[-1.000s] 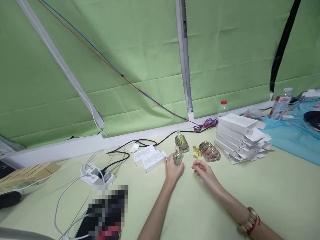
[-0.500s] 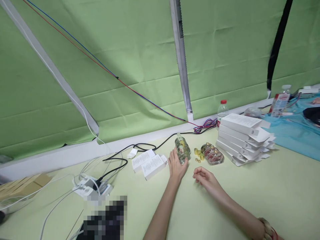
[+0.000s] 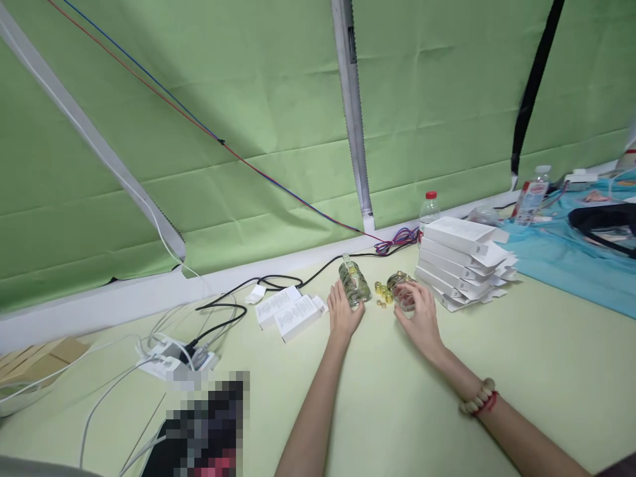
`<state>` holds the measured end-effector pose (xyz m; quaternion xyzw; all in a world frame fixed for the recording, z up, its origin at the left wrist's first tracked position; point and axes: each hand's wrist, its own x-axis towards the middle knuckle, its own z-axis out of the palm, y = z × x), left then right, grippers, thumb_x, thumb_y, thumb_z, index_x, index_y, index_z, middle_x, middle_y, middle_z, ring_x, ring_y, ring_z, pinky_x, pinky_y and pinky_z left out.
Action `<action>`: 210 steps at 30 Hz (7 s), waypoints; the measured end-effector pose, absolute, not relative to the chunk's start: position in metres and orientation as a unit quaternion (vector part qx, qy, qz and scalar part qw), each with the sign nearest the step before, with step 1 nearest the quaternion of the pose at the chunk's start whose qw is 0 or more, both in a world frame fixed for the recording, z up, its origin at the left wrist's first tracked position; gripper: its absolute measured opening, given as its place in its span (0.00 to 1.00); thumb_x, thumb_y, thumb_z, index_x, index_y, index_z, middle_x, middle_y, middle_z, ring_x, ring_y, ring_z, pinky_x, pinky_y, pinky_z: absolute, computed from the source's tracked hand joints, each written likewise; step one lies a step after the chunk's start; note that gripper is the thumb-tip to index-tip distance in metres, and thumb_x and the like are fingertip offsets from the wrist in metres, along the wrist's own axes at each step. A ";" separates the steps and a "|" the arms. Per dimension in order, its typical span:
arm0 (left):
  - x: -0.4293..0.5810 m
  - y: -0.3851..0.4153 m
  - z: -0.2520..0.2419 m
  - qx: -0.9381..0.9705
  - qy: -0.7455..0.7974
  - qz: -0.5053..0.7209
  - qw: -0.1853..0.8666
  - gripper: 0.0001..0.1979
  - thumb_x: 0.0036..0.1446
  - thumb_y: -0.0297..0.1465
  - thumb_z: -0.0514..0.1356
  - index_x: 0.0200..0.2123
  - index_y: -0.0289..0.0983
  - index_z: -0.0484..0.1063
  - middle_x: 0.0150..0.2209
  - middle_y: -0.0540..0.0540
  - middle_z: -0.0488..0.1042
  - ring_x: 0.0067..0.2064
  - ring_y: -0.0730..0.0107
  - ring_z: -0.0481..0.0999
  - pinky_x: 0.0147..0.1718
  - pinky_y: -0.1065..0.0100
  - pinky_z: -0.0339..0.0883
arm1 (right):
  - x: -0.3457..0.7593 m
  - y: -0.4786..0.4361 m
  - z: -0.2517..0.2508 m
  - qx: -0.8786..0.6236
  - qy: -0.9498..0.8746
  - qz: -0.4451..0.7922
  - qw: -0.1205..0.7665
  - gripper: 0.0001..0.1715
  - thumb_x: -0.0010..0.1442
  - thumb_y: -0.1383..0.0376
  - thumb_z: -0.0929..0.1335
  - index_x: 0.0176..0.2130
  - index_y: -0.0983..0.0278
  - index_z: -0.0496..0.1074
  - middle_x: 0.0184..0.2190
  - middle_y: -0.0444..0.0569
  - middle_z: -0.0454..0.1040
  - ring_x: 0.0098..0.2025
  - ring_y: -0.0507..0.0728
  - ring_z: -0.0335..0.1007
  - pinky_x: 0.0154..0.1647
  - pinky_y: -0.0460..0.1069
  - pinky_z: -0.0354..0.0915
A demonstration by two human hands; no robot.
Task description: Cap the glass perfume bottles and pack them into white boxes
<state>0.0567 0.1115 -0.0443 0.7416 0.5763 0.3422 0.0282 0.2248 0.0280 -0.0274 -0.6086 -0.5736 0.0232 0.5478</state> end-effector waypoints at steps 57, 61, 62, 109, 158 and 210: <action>0.049 -0.023 -0.026 0.603 0.460 0.514 0.401 0.17 0.60 0.42 0.48 0.47 0.38 0.63 0.46 0.43 0.69 0.47 0.66 0.69 0.47 0.65 0.63 | 0.200 0.006 -0.023 -0.361 -0.700 0.459 0.411 0.23 0.59 0.51 0.62 0.47 0.62 0.69 0.43 0.51 0.72 0.46 0.57 0.68 0.49 0.52 0.63; 0.050 -0.017 -0.025 0.513 0.474 0.538 0.472 0.15 0.58 0.41 0.49 0.42 0.39 0.64 0.37 0.47 0.69 0.37 0.70 0.72 0.36 0.69 0.66 | 0.207 0.014 -0.027 -0.394 -0.665 0.466 0.432 0.28 0.51 0.53 0.69 0.49 0.63 0.66 0.33 0.47 0.72 0.36 0.54 0.70 0.40 0.51 0.66; 0.050 -0.016 -0.025 0.499 0.479 0.538 0.482 0.14 0.58 0.40 0.49 0.41 0.39 0.65 0.35 0.48 0.68 0.35 0.71 0.72 0.35 0.70 0.66 | 0.208 0.014 -0.028 -0.400 -0.671 0.457 0.426 0.29 0.49 0.53 0.70 0.48 0.63 0.66 0.33 0.47 0.72 0.36 0.54 0.70 0.40 0.51 0.66; 0.055 -0.016 -0.026 0.456 0.481 0.518 0.541 0.14 0.53 0.40 0.50 0.32 0.37 0.68 0.25 0.52 0.63 0.26 0.76 0.68 0.23 0.75 0.64 | 0.218 0.018 -0.028 -0.509 -0.639 0.334 0.469 0.17 0.49 0.57 0.70 0.36 0.65 0.75 0.38 0.52 0.77 0.32 0.55 0.72 0.36 0.52 0.68; 0.055 -0.015 -0.027 0.490 0.473 0.513 0.522 0.14 0.54 0.40 0.50 0.30 0.37 0.69 0.24 0.51 0.67 0.27 0.74 0.68 0.27 0.72 0.66 | 0.201 -0.003 -0.008 -0.336 -0.544 0.616 0.460 0.26 0.44 0.57 0.74 0.44 0.60 0.72 0.42 0.49 0.77 0.46 0.56 0.72 0.50 0.54 0.66; 0.053 -0.011 -0.034 0.574 0.486 0.484 0.447 0.16 0.57 0.38 0.46 0.31 0.38 0.69 0.27 0.50 0.69 0.31 0.72 0.68 0.33 0.69 0.62 | 0.195 -0.006 -0.006 -0.326 -0.461 0.662 0.493 0.21 0.37 0.68 0.77 0.35 0.57 0.76 0.35 0.43 0.79 0.40 0.53 0.73 0.49 0.51 0.66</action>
